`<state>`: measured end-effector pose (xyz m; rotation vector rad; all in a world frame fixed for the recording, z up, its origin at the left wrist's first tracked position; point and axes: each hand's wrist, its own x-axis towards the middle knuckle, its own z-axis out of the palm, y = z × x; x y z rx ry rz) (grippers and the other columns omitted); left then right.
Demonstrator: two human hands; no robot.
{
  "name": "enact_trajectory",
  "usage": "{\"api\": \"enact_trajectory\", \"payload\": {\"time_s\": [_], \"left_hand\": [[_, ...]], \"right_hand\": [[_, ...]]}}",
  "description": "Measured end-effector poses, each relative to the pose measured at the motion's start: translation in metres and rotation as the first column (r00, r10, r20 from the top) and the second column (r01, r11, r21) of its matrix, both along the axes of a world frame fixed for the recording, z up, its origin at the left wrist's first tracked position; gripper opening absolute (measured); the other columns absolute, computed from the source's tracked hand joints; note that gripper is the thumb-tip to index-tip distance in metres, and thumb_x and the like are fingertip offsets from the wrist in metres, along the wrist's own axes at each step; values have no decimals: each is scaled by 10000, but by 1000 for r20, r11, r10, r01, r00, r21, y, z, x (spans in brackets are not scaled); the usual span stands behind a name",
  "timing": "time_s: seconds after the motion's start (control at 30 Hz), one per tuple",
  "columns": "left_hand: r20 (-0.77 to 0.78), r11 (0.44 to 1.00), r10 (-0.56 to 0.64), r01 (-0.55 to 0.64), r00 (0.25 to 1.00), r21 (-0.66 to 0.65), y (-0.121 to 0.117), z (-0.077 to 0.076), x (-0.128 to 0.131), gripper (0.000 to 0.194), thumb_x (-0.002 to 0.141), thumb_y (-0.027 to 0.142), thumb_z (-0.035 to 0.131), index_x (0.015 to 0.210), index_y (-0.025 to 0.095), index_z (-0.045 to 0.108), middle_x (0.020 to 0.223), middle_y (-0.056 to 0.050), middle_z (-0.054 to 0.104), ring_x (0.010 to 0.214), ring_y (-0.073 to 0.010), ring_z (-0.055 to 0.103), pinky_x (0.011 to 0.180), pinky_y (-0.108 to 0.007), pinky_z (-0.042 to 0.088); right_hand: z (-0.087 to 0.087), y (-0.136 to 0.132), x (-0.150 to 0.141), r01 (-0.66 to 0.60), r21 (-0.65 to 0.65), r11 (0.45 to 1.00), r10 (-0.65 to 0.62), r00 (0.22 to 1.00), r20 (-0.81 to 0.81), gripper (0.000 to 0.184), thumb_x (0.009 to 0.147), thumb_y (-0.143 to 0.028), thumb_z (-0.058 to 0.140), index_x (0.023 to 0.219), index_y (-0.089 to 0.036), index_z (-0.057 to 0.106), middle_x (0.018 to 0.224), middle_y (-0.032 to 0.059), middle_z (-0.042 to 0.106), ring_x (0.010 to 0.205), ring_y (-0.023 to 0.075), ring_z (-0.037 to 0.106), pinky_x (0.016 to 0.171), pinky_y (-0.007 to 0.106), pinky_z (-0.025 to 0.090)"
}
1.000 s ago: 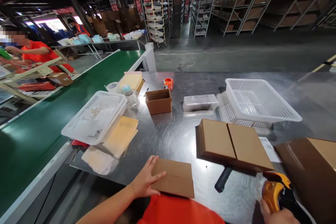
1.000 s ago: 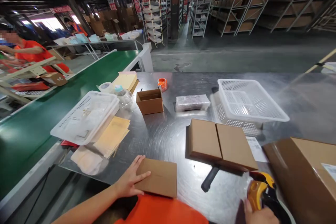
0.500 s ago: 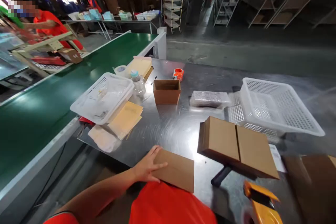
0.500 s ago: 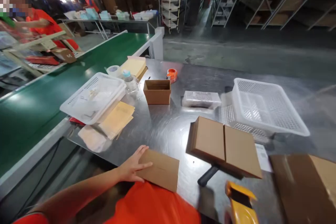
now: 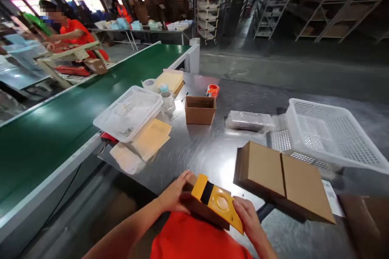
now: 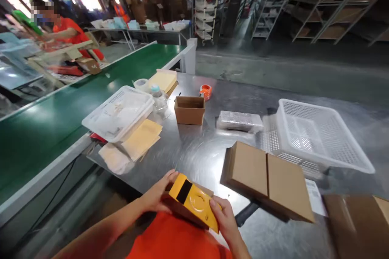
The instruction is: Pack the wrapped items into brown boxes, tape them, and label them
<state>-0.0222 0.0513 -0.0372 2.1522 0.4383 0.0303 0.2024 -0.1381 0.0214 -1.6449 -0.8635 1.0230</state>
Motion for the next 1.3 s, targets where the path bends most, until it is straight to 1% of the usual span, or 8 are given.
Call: {"api": "enact_trajectory", "payload": {"time_s": [0.17,0.27,0.37,0.53,0.67,0.87,1.07,1.3], "left_hand": [[20,965,-25,19,999,261,-5,8,-27,781,730,619,687,1401,278,482,1562,-150,330,1449,-402,238,1158,-648,193],[185,914,329,-361,926,183,-18,27,-32,423,901,538,493,1118,242,703,1380,-128,569,1368,-350,401,1133,-577,297],[83,705,694,-653,715,-277,-34,59,-8,495,914,575,414,867,196,730,1029,-119,699,1016,-268,626,910,-412,482],[-265,245,645,-523,716,-816,-39,88,41,504,626,653,721,649,164,603,584,20,555,566,-120,496,580,-246,365],[-249,298,674,-564,696,-770,-34,80,45,519,539,600,776,559,191,457,512,75,410,507,-74,345,519,-226,241],[-142,562,727,-701,672,-439,-8,63,26,481,629,648,620,536,207,451,487,61,418,483,-92,377,507,-242,278],[-225,550,743,-766,631,-331,44,41,-25,395,625,576,605,535,219,460,434,67,437,411,-101,397,471,-251,308],[-251,472,825,-861,507,-189,35,-8,-19,240,718,258,548,504,202,455,484,61,425,573,-125,453,584,-252,325]], "right_hand": [[-8,-9,6,-24,-15,1000,24,1000,15,621,770,-778,419,514,-216,359,501,-40,295,487,108,277,465,257,244],[-4,-7,3,-22,-6,1000,22,1000,2,611,782,-769,420,527,-216,364,519,-36,312,505,114,290,480,262,247],[2,-6,0,3,-1,1000,-3,999,-37,586,808,-735,441,550,-212,392,538,-40,322,517,112,289,498,271,229],[1,-7,-1,-9,9,1000,9,999,-53,569,826,-714,450,567,-210,398,555,-41,335,534,113,293,521,281,222],[-7,-4,1,-45,16,999,45,999,-22,578,820,-724,439,561,-210,384,555,-39,336,531,112,300,504,273,226],[11,14,-1,-144,-79,986,149,987,56,583,827,-716,427,556,-200,431,569,-24,398,549,120,355,491,254,269],[25,24,5,-254,-273,928,289,952,99,578,818,-720,436,616,-190,552,578,0,492,591,153,431,528,262,315],[28,46,1,-201,-378,904,324,899,296,608,782,-752,440,597,-201,618,574,19,590,595,197,523,520,269,390]]}}
